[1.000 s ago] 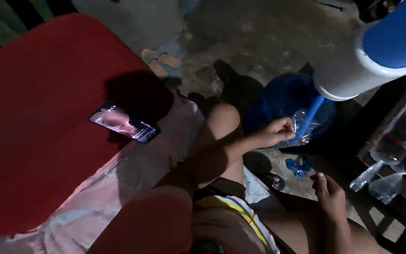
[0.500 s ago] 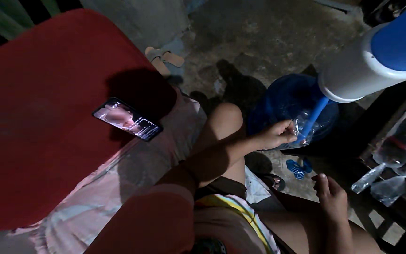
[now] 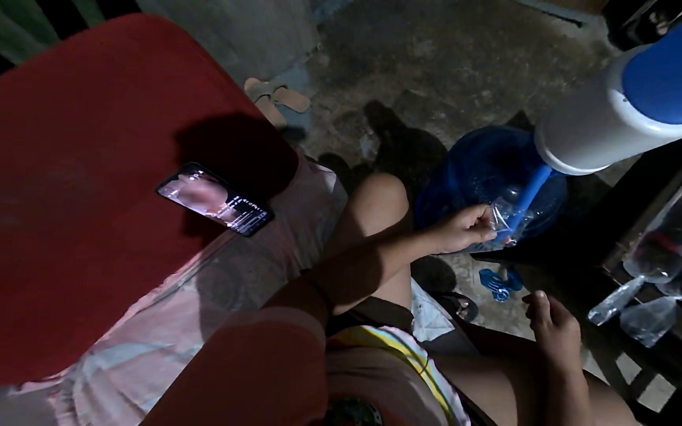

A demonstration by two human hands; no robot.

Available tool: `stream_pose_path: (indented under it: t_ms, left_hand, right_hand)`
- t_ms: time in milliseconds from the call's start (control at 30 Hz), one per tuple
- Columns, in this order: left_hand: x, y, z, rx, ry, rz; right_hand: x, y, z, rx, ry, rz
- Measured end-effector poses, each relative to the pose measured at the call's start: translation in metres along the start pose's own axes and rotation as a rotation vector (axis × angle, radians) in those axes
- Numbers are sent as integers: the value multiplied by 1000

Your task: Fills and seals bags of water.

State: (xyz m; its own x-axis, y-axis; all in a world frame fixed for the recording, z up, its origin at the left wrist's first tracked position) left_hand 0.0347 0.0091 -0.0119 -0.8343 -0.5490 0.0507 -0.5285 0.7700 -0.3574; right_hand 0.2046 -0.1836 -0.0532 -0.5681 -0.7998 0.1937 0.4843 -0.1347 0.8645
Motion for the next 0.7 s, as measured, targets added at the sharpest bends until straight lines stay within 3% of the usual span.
stream_pose_path:
  t_ms: [500, 700]
  left_hand:
    - [2, 1, 4, -64, 17, -19]
    - [0, 6, 14, -82, -124, 3]
  right_hand:
    - [0, 1, -5, 1, -14, -7]
    - [1, 5, 2, 4, -62, 85]
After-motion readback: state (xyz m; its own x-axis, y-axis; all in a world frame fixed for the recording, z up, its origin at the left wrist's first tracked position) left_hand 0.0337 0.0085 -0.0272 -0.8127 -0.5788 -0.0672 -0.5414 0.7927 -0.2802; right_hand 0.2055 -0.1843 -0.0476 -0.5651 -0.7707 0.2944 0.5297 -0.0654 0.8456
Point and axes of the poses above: each hand's wrist, its own x-axis away from the middle knuckle, its own y-axis out of the back of the hand, z = x × y, the point moved 5 cm from there along -x, towards the middle knuckle, and after that the axes turned 15 degrees about x, right-handed, at the moved point
